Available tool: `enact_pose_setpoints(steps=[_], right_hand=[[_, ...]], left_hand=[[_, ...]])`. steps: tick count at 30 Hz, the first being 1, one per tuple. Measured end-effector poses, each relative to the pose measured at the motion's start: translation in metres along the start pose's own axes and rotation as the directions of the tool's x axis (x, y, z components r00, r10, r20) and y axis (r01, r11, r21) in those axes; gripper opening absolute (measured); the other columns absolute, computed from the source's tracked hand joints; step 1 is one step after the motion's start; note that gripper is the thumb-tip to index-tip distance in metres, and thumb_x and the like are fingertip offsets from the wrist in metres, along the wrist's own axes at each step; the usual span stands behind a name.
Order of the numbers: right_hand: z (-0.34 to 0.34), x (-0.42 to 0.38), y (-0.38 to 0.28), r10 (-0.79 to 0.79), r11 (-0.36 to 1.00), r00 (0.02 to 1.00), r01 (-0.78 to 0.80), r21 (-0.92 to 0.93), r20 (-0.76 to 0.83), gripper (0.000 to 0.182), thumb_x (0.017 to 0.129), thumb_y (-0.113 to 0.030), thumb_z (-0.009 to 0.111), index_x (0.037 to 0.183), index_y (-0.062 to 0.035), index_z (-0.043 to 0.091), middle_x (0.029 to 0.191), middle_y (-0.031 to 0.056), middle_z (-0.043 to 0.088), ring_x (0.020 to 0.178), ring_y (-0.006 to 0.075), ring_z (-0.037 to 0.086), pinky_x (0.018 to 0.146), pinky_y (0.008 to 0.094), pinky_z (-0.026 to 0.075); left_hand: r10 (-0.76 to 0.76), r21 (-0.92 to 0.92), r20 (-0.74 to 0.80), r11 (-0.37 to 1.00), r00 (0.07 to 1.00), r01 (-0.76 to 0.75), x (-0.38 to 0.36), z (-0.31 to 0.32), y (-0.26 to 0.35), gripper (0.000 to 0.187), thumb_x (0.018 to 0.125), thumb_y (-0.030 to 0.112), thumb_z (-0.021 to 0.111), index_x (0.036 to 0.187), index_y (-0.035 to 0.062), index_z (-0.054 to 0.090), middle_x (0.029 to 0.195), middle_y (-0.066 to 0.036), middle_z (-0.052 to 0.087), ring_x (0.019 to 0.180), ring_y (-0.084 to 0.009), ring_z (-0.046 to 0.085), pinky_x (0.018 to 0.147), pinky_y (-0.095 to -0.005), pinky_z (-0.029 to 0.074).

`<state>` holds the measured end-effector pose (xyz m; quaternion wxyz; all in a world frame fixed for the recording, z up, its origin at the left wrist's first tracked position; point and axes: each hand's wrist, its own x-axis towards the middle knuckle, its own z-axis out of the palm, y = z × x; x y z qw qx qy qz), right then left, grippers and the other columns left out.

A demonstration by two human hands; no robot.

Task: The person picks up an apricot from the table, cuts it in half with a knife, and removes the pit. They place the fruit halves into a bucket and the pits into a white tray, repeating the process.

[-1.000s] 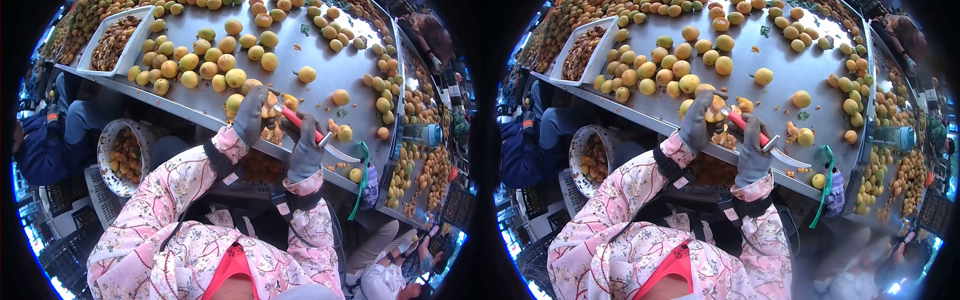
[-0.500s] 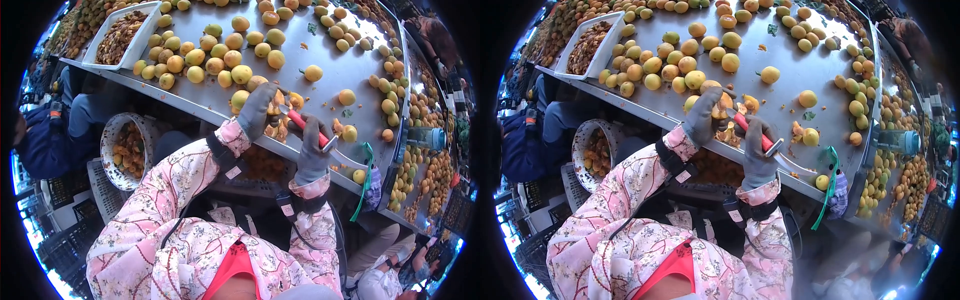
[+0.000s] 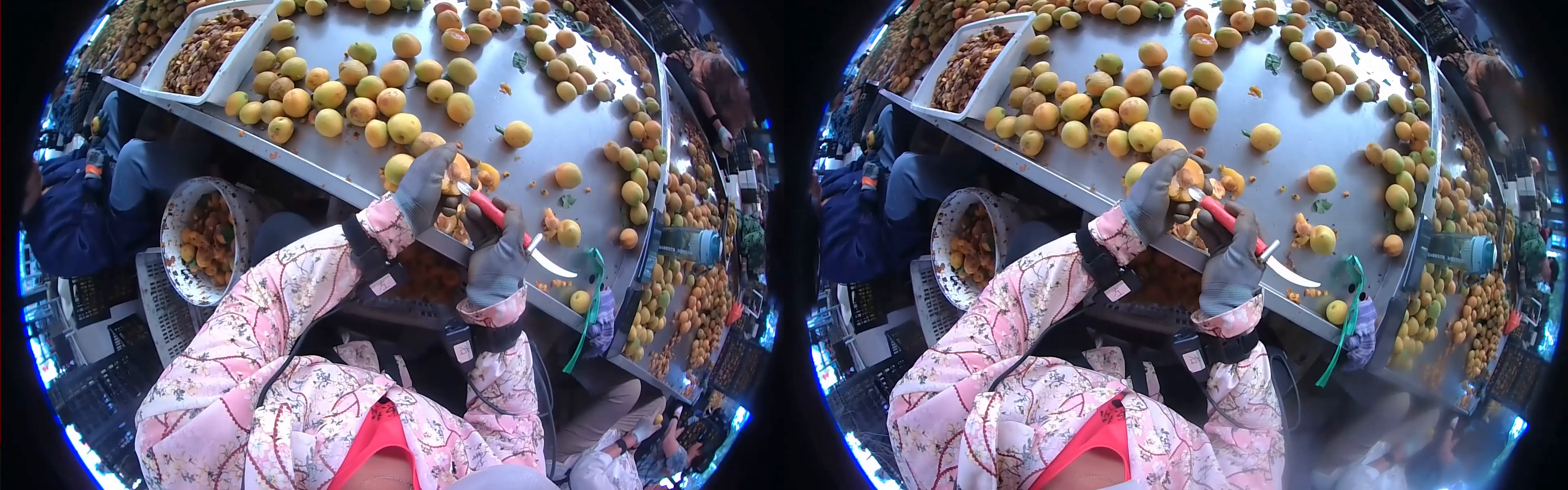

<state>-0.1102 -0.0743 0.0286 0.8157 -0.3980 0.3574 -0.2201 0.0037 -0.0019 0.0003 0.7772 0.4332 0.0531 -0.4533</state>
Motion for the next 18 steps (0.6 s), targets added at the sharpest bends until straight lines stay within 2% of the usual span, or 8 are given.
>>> enact_pose_setpoints(steps=[2,4,7,9,11,12,16,18], right_hand=[[0.002,-0.001,0.004,0.018,0.993,0.999,-0.013,0.12,-0.041,0.035,0.093,-0.029,0.048,0.106,0.0027,0.052,0.097,0.0166,0.06,0.085,0.0226,0.064,0.08,0.0325,0.054],[0.007,-0.001,0.004,0.039,0.989,0.998,-0.032,0.147,-0.048,0.034,0.092,-0.028,0.048,0.107,0.0027,0.052,0.097,0.0165,0.06,0.084,0.0229,0.064,0.079,0.0328,0.054],[0.018,-0.005,0.004,0.061,0.984,0.998,-0.059,0.169,-0.011,0.035,0.092,-0.028,0.047,0.108,0.0023,0.05,0.096,0.0168,0.061,0.084,0.0234,0.064,0.078,0.0334,0.055],[0.017,-0.008,0.006,0.071,0.983,0.997,-0.075,0.165,0.029,0.036,0.092,-0.029,0.047,0.11,0.0019,0.049,0.097,0.0172,0.061,0.085,0.0235,0.064,0.076,0.0336,0.055],[0.01,0.0,0.005,0.013,0.98,1.0,-0.011,0.197,-0.007,0.035,0.092,-0.03,0.047,0.109,0.0013,0.05,0.095,0.0163,0.062,0.082,0.0225,0.064,0.074,0.033,0.055],[0.007,0.003,0.0,-0.027,0.976,1.0,0.028,0.214,-0.011,0.035,0.092,-0.03,0.048,0.106,0.0017,0.051,0.094,0.0162,0.062,0.079,0.0223,0.064,0.074,0.0323,0.055],[-0.001,0.003,-0.026,-0.199,0.98,0.978,0.201,0.017,-0.059,0.036,0.09,-0.028,0.052,0.104,0.0048,0.052,0.091,0.0166,0.061,0.075,0.0246,0.065,0.072,0.0336,0.056],[-0.001,-0.001,-0.03,-0.238,0.949,0.971,0.229,-0.216,-0.016,0.03,0.089,-0.023,0.054,0.095,0.0064,0.056,0.089,0.0159,0.062,0.075,0.0229,0.065,0.072,0.0321,0.055]], left_hand=[[-0.011,-0.052,-0.061,0.999,0.998,0.008,0.0,-0.006,0.003,0.039,0.093,0.043,0.039,0.107,0.0079,0.052,0.085,-0.003,0.061,0.057,-0.0083,0.055,0.042,-0.0179,0.041],[-0.046,-0.176,0.301,0.979,0.952,0.103,0.0,-0.017,0.008,0.039,0.094,0.041,0.038,0.108,0.0069,0.051,0.091,-0.005,0.062,0.069,-0.0118,0.061,0.053,-0.0225,0.05],[-0.081,-0.346,0.117,0.931,0.99,0.117,0.0,0.006,-0.001,0.037,0.095,0.038,0.038,0.109,0.0062,0.051,0.096,-0.007,0.061,0.081,-0.0154,0.062,0.067,-0.0271,0.053],[-0.06,-0.374,0.253,0.914,0.966,0.155,0.004,-0.003,-0.008,0.035,0.096,0.036,0.038,0.11,0.0055,0.049,0.099,-0.009,0.06,0.087,-0.0172,0.061,0.076,-0.0291,0.052],[-0.017,-0.257,0.075,0.966,0.997,0.036,-0.002,0.006,-0.001,0.037,0.095,0.038,0.039,0.11,0.0053,0.049,0.099,-0.009,0.06,0.08,-0.0162,0.062,0.068,-0.028,0.053],[-0.119,-0.236,0.141,0.96,0.983,0.15,-0.003,0.001,0.003,0.039,0.093,0.041,0.041,0.11,0.007,0.048,0.092,-0.007,0.06,0.065,-0.0134,0.059,0.052,-0.0248,0.048],[-0.122,-0.225,0.104,0.964,0.987,0.143,-0.004,0.0,0.006,0.036,0.092,0.044,0.041,0.108,0.0125,0.05,0.075,-0.003,0.054,0.048,-0.0087,0.04,0.041,-0.0199,0.031],[-0.091,-0.167,0.105,0.98,0.99,0.108,-0.004,-0.001,0.004,0.036,0.092,0.044,0.041,0.108,0.013,0.05,0.076,-0.003,0.055,0.048,-0.0087,0.041,0.041,-0.02,0.031]])
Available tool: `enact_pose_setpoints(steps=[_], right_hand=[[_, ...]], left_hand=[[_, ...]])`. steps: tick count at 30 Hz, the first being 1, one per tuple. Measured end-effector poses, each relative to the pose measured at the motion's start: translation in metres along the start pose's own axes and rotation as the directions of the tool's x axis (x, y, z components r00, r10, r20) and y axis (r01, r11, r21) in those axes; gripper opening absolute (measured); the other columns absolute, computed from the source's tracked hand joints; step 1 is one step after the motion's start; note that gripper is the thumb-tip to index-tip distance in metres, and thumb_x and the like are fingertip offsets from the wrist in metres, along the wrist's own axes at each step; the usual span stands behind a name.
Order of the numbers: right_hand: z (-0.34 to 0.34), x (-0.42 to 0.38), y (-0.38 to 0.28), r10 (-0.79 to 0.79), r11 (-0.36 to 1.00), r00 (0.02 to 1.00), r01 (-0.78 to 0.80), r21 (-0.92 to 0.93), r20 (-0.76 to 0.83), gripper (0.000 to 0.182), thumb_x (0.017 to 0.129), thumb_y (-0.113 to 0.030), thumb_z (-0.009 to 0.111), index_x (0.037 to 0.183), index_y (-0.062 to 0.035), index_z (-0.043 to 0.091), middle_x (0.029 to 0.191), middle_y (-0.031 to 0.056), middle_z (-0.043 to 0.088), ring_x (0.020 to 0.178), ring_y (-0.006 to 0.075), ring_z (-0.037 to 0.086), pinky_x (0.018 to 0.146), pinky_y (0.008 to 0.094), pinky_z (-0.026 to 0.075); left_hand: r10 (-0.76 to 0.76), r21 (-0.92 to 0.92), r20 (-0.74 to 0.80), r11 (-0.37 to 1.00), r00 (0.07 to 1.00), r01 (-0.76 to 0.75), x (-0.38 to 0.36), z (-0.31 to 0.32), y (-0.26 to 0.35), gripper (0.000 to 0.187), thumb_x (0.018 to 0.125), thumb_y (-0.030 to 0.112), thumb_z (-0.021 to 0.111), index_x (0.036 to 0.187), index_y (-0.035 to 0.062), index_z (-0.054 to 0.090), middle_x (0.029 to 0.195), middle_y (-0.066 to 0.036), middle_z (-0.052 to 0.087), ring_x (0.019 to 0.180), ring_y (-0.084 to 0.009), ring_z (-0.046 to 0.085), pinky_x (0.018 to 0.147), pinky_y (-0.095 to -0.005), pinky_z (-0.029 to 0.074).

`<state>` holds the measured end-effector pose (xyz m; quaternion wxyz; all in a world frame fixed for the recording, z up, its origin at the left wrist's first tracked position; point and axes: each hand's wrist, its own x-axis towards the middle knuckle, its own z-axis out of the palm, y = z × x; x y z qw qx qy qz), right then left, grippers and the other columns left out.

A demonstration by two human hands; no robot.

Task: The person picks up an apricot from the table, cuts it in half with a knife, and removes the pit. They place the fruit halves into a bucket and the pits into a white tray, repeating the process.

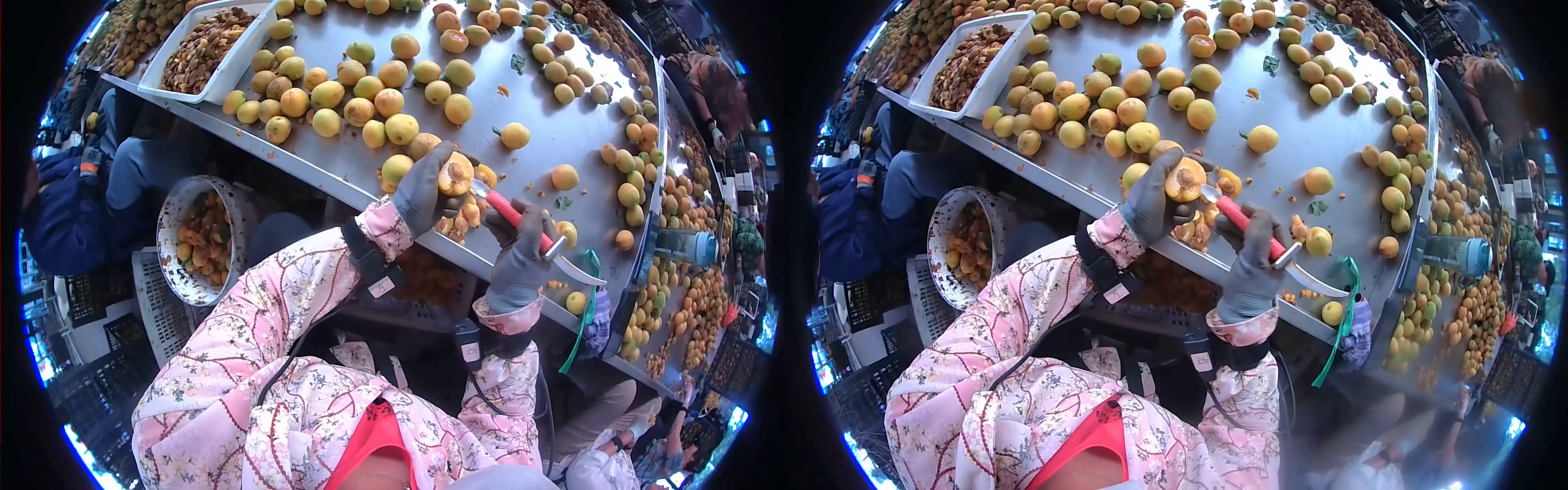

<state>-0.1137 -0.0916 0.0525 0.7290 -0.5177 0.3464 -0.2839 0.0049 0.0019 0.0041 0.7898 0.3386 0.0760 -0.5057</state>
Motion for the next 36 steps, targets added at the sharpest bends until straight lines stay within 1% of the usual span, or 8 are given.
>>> enact_pose_setpoints(steps=[4,11,13,18,27,33,35,36], right_hand=[[0.001,-0.004,0.01,-0.186,0.969,0.976,0.201,-0.145,0.113,0.022,0.09,-0.017,0.054,0.095,0.005,0.058,0.089,0.0136,0.062,0.072,0.0189,0.064,0.069,0.0295,0.052],[0.005,-0.006,0.021,-0.04,0.996,0.999,0.043,-0.082,0.033,0.02,0.09,-0.015,0.054,0.093,0.0037,0.06,0.088,0.0117,0.062,0.07,0.0176,0.06,0.073,0.0323,0.048],[0.005,-0.004,0.029,-0.432,0.771,0.872,0.49,-0.407,0.231,0.023,0.09,-0.018,0.053,0.093,0.0029,0.06,0.087,0.0124,0.063,0.069,0.0175,0.059,0.075,0.0337,0.047],[0.015,-0.009,0.012,0.143,0.988,0.989,-0.144,0.057,0.02,0.036,0.091,-0.029,0.048,0.103,0.0043,0.054,0.092,0.0165,0.061,0.082,0.0226,0.064,0.077,0.0324,0.052],[0.011,-0.002,0.034,0.242,0.917,0.97,-0.233,0.323,0.014,0.03,0.092,-0.023,0.045,0.109,0.0023,0.048,0.097,0.0179,0.06,0.087,0.0236,0.063,0.081,0.0317,0.053],[0.013,0.0,0.013,0.087,0.996,0.996,-0.087,-0.005,0.014,0.024,0.092,-0.019,0.046,0.095,0.0024,0.056,0.088,0.014,0.06,0.07,0.0187,0.064,0.067,0.0261,0.052],[0.003,0.008,0.016,-0.281,0.901,0.93,0.34,-0.268,0.237,0.023,0.09,-0.018,0.049,0.085,0.0032,0.057,0.081,0.0122,0.06,0.061,0.0156,0.062,0.058,0.0242,0.049],[0.004,0.01,0.016,-0.187,0.957,0.97,0.215,-0.193,0.154,0.022,0.087,-0.019,0.053,0.082,0.0021,0.057,0.072,0.0107,0.06,0.053,0.0129,0.058,0.049,0.024,0.046]], left_hand=[[0.057,0.084,-0.024,0.995,0.998,-0.055,0.0,0.003,-0.004,0.035,0.093,0.044,0.041,0.108,0.0137,0.05,0.078,-0.001,0.056,0.049,-0.0074,0.044,0.04,-0.019,0.033],[-0.009,0.133,0.068,0.991,0.998,0.0,-0.001,-0.001,0.0,0.036,0.093,0.043,0.041,0.109,0.0117,0.051,0.081,0.0,0.058,0.054,-0.0048,0.051,0.041,-0.015,0.036],[0.092,0.189,0.03,0.977,0.995,-0.096,-0.002,0.0,-0.007,0.036,0.093,0.041,0.041,0.109,0.0109,0.05,0.081,-0.001,0.058,0.055,-0.0051,0.052,0.041,-0.0148,0.037],[-0.046,-0.011,0.22,0.999,0.974,0.05,-0.002,-0.009,0.005,0.033,0.095,0.037,0.04,0.11,0.0087,0.05,0.085,-0.005,0.06,0.058,-0.0077,0.056,0.043,-0.016,0.042],[-0.003,-0.133,0.052,0.991,0.999,0.009,-0.001,-0.001,-0.006,0.031,0.094,0.033,0.043,0.12,0.0145,0.044,0.091,-0.009,0.061,0.065,-0.0156,0.061,0.047,-0.0226,0.048],[-0.248,-0.1,0.156,0.959,0.956,0.265,0.004,-0.001,0.007,0.036,0.093,0.037,0.04,0.11,0.0077,0.051,0.083,-0.006,0.06,0.049,-0.0104,0.053,0.037,-0.0206,0.038],[-0.371,0.181,0.026,0.915,0.928,0.361,0.005,0.001,0.007,0.037,0.092,0.038,0.038,0.101,0.0053,0.055,0.073,-0.004,0.058,0.042,-0.0083,0.046,0.034,-0.0196,0.033],[-0.363,0.28,0.011,0.896,0.932,0.346,0.006,0.003,0.006,0.031,0.091,0.035,0.04,0.097,0.0082,0.055,0.067,-0.002,0.054,0.041,-0.0083,0.045,0.035,-0.0193,0.034]])
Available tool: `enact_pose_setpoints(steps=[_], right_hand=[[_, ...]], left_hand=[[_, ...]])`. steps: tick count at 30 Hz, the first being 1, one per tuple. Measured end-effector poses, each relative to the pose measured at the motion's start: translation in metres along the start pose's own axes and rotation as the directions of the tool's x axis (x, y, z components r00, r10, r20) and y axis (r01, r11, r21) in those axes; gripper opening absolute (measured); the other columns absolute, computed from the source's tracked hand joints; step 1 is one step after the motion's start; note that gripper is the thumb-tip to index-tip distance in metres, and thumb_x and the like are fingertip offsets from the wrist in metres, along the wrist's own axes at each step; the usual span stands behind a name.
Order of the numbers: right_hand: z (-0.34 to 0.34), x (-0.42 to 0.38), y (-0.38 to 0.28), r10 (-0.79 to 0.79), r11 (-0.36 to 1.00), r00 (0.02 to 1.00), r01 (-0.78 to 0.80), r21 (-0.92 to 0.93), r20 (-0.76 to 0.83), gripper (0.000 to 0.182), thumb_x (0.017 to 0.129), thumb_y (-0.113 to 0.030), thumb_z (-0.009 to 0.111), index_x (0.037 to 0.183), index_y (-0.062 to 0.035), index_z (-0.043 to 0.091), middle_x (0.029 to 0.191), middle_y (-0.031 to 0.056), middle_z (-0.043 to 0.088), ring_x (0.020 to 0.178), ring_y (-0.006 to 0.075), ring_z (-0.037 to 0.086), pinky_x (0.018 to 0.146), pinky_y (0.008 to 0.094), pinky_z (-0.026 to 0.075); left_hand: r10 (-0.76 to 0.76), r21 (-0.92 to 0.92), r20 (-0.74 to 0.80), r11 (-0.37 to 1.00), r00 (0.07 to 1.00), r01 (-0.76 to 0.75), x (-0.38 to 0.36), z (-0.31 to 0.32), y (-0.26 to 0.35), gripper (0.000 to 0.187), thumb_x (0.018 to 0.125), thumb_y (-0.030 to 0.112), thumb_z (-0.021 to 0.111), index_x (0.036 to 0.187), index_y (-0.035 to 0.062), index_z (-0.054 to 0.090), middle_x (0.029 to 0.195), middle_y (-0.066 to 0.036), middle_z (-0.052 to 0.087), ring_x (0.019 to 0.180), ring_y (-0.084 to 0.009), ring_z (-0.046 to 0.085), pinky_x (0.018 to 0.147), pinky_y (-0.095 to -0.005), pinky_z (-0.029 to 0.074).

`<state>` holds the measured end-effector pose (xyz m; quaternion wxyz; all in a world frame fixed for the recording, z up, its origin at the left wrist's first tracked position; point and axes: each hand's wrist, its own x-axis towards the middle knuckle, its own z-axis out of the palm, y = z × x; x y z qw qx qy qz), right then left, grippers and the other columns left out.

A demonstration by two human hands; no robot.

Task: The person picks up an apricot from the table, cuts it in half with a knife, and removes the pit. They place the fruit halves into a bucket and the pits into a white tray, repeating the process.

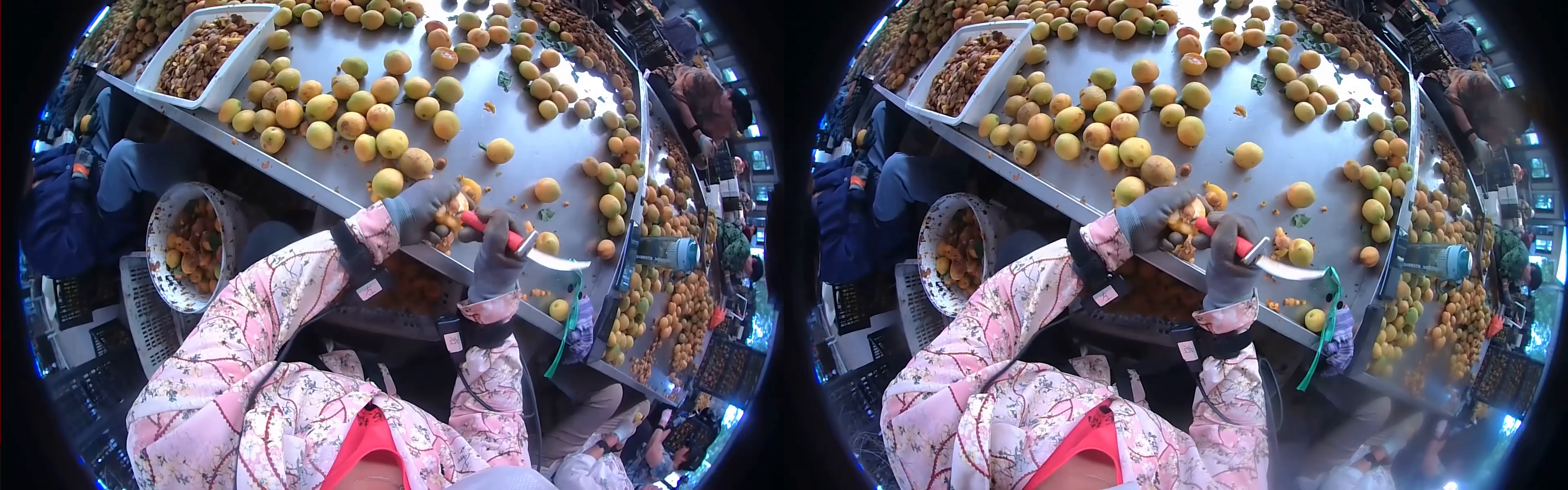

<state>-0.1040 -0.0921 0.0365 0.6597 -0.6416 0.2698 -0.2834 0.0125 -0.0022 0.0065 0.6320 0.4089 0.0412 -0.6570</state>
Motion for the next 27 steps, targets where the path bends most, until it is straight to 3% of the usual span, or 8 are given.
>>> enact_pose_setpoints(steps=[7,12,14,17,20,22,24,27], right_hand=[[-0.001,0.005,-0.008,0.283,0.934,0.941,-0.225,0.279,-0.188,0.031,0.088,-0.028,0.051,0.077,0.0009,0.056,0.065,0.0086,0.058,0.043,0.0133,0.051,0.041,0.0231,0.039],[-0.005,0.008,-0.014,0.448,0.809,0.884,-0.338,0.48,-0.134,0.029,0.091,-0.03,0.051,0.08,-0.0031,0.054,0.075,0.0083,0.057,0.045,0.0088,0.041,0.049,0.0255,0.045],[-0.002,0.009,-0.014,0.463,0.791,0.879,-0.351,0.501,-0.115,0.029,0.091,-0.031,0.052,0.08,-0.0037,0.054,0.076,0.0082,0.057,0.045,0.0087,0.041,0.049,0.0253,0.046],[-0.006,0.01,-0.005,0.455,0.742,0.89,-0.365,0.562,-0.024,0.028,0.091,-0.031,0.052,0.081,-0.0048,0.054,0.076,0.008,0.057,0.046,0.0093,0.043,0.05,0.0257,0.047],[-0.009,0.012,-0.018,0.389,0.841,0.92,-0.33,0.428,-0.055,0.038,0.091,-0.032,0.05,0.08,0.0034,0.058,0.072,0.0131,0.06,0.049,0.0105,0.049,0.048,0.0254,0.045],[-0.023,0.015,-0.023,0.218,0.972,0.976,-0.218,0.087,0.007,0.035,0.091,-0.029,0.052,0.08,0.0031,0.059,0.073,0.0121,0.062,0.051,0.0106,0.052,0.05,0.0247,0.046],[-0.028,0.016,-0.024,0.093,0.996,0.996,-0.093,0.006,-0.004,0.032,0.09,-0.027,0.053,0.08,0.0023,0.06,0.075,0.0107,0.062,0.055,0.0108,0.053,0.054,0.0243,0.046],[-0.041,0.02,-0.015,-0.127,0.982,0.992,0.128,-0.139,0.01,0.015,0.085,-0.017,0.059,0.083,-0.0028,0.063,0.079,0.0072,0.063,0.069,0.0155,0.057,0.066,0.0271,0.048]], left_hand=[[0.45,0.595,-0.046,0.73,0.892,-0.338,-0.006,0.017,-0.015,0.027,0.088,0.034,0.05,0.1,0.0105,0.057,0.078,-0.005,0.056,0.057,-0.014,0.055,0.046,-0.0244,0.045],[0.55,0.49,0.148,0.681,0.822,-0.544,0.01,0.003,-0.02,0.028,0.091,0.035,0.048,0.101,0.0096,0.056,0.081,-0.005,0.058,0.064,-0.0121,0.057,0.054,-0.0221,0.048],[0.263,-0.032,0.13,0.965,0.956,-0.261,0.007,0.002,-0.014,0.032,0.093,0.037,0.045,0.104,0.0088,0.053,0.082,-0.004,0.058,0.066,-0.0111,0.058,0.054,-0.0223,0.048],[0.362,0.17,0.053,0.915,0.93,-0.366,0.003,0.002,-0.012,0.038,0.094,0.043,0.04,0.109,0.0083,0.048,0.081,-0.005,0.058,0.064,-0.0135,0.06,0.049,-0.0236,0.049],[0.231,0.127,0.049,0.963,0.972,-0.236,0.006,-0.005,-0.012,0.046,0.095,0.045,0.037,0.106,0.0027,0.052,0.097,-0.007,0.061,0.079,-0.0122,0.062,0.065,-0.0244,0.052],[0.222,0.07,0.033,0.972,0.975,-0.223,0.005,-0.002,-0.009,0.047,0.094,0.046,0.038,0.105,0.003,0.053,0.095,-0.007,0.061,0.079,-0.0126,0.062,0.064,-0.0242,0.052],[0.206,0.013,0.018,0.978,0.978,-0.206,0.004,0.0,-0.005,0.048,0.094,0.048,0.038,0.103,0.0033,0.053,0.094,-0.007,0.061,0.079,-0.0129,0.062,0.064,-0.024,0.052],[0.114,-0.031,0.006,0.993,0.994,-0.113,0.003,0.001,0.0,0.048,0.091,0.053,0.038,0.107,0.0087,0.047,0.085,-0.009,0.061,0.067,-0.0169,0.065,0.042,-0.0244,0.048]])
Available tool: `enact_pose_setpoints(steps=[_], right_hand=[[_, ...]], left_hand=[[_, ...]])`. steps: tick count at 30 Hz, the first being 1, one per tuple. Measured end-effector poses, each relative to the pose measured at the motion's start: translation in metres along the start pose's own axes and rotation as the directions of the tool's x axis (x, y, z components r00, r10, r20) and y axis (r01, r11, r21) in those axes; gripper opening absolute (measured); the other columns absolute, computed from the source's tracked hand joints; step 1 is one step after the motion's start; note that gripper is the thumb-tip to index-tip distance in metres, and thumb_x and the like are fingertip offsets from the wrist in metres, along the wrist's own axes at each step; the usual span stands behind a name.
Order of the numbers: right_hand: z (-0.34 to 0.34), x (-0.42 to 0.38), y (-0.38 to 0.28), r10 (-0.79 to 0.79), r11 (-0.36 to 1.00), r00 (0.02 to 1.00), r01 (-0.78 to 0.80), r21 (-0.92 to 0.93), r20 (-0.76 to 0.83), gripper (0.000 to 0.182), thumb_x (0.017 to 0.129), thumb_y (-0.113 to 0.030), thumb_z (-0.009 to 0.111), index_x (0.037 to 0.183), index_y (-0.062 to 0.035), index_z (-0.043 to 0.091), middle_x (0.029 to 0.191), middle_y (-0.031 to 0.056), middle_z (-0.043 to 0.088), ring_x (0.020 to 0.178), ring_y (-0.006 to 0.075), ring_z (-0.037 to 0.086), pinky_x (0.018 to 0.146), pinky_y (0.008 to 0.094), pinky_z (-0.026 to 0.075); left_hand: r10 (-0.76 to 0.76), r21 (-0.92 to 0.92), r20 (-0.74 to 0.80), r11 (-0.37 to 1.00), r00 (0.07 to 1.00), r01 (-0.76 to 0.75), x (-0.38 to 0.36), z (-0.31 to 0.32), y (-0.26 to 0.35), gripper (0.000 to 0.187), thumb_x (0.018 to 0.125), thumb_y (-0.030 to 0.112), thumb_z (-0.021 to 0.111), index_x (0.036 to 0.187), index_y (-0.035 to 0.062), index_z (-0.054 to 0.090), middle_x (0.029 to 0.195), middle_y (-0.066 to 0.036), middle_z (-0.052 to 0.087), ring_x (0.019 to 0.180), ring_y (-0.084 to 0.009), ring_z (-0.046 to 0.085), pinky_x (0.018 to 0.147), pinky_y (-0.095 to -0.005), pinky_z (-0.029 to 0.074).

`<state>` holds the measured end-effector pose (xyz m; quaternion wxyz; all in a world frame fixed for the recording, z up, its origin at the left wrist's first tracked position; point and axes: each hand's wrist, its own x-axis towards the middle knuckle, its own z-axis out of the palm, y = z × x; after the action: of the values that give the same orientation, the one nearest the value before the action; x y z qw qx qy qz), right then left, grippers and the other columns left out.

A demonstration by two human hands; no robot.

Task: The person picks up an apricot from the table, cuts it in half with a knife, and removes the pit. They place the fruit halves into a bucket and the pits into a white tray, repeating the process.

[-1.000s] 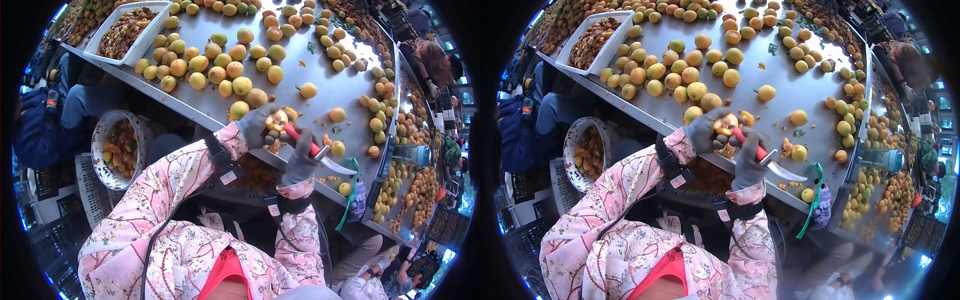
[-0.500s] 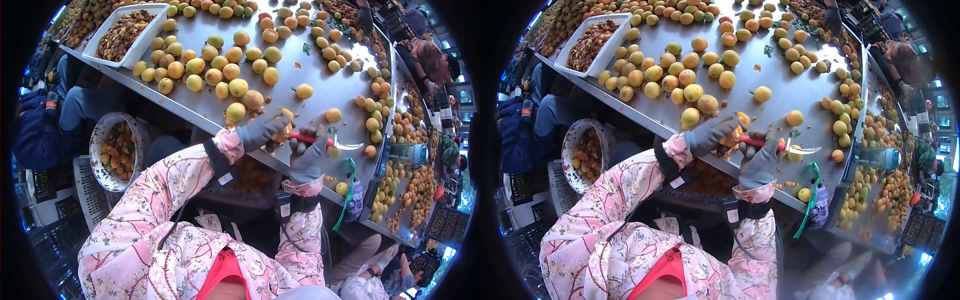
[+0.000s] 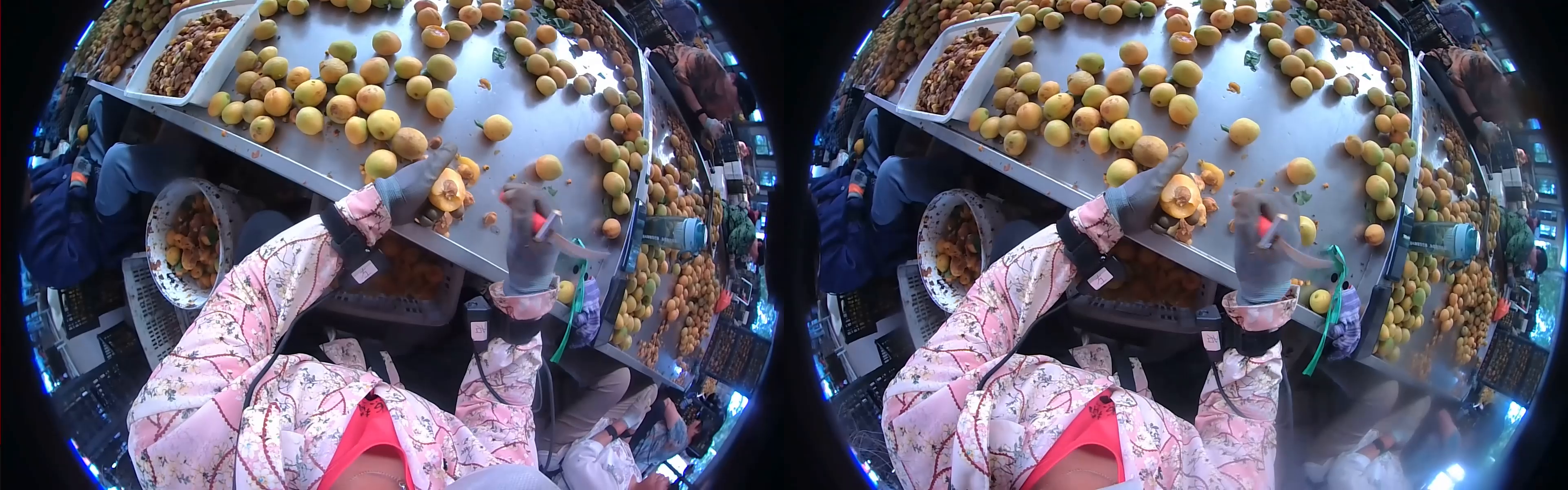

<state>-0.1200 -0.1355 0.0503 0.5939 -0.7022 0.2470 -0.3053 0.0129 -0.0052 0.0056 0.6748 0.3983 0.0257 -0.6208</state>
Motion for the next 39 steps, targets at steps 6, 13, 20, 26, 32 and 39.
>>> enact_pose_setpoints(steps=[6,13,20,26,32,39], right_hand=[[0.016,-0.011,0.01,-0.01,0.77,0.881,0.308,-0.559,0.472,0.029,0.071,-0.007,0.066,0.099,-0.0082,0.061,0.095,0.0118,0.058,0.087,0.0291,0.059,0.073,0.0376,0.048],[0.039,-0.009,0.013,0.065,0.723,0.922,0.219,-0.655,0.381,0.034,0.071,-0.011,0.069,0.102,-0.0078,0.058,0.096,0.0132,0.055,0.087,0.0323,0.058,0.071,0.0398,0.048],[0.057,-0.012,0.019,-0.116,0.758,0.93,0.309,-0.574,0.348,0.027,0.072,-0.008,0.067,0.096,-0.0024,0.056,0.083,0.0189,0.057,0.078,0.036,0.057,0.071,0.0403,0.047],[0.051,-0.001,0.029,-0.099,0.62,0.943,0.308,-0.721,0.318,0.017,0.082,-0.012,0.06,0.095,-0.0016,0.055,0.074,0.0126,0.059,0.059,0.0298,0.057,0.056,0.0362,0.048],[0.033,0.011,0.049,0.111,0.956,0.925,0.0,-0.293,0.364,0.016,0.089,-0.017,0.054,0.095,-0.0022,0.056,0.067,-0.0011,0.052,0.051,0.0045,0.046,0.043,0.0189,0.04],[0.02,0.006,0.024,0.401,0.911,0.813,-0.403,-0.09,0.421,0.019,0.092,-0.015,0.052,0.106,-0.0038,0.056,0.079,0.0012,0.058,0.054,0.0044,0.051,0.045,0.0181,0.044]], left_hand=[[0.069,0.067,-0.012,0.995,0.998,-0.068,0.003,0.001,-0.006,0.048,0.093,0.052,0.038,0.104,0.0079,0.055,0.097,-0.004,0.06,0.076,-0.0113,0.061,0.063,-0.0239,0.052],[0.451,0.667,0.09,0.634,0.888,-0.39,0.0,0.004,-0.011,0.037,0.097,0.039,0.034,0.1,0.0061,0.052,0.085,-0.005,0.059,0.074,-0.0107,0.057,0.064,-0.0247,0.048],[0.59,0.533,0.061,0.663,0.805,-0.526,0.016,-0.012,-0.026,0.032,0.096,0.029,0.038,0.095,0.0017,0.054,0.086,-0.007,0.056,0.077,-0.013,0.052,0.072,-0.027,0.044],[0.566,0.876,0.241,0.222,0.788,-0.428,0.025,-0.025,-0.028,0.023,0.089,0.019,0.043,0.101,0.0006,0.053,0.093,-0.014,0.056,0.085,-0.0234,0.055,0.076,-0.0318,0.045],[0.471,0.832,0.058,0.464,0.88,-0.304,0.008,-0.003,-0.023,0.024,0.085,0.011,0.048,0.108,0.0048,0.051,0.097,-0.014,0.051,0.089,-0.0293,0.055,0.076,-0.0336,0.047],[0.486,0.849,0.098,0.414,0.868,-0.328,-0.01,0.002,-0.009,0.025,0.086,0.02,0.055,0.105,0.0042,0.053,0.099,-0.014,0.053,0.09,-0.0259,0.055,0.076,-0.0322,0.046]])
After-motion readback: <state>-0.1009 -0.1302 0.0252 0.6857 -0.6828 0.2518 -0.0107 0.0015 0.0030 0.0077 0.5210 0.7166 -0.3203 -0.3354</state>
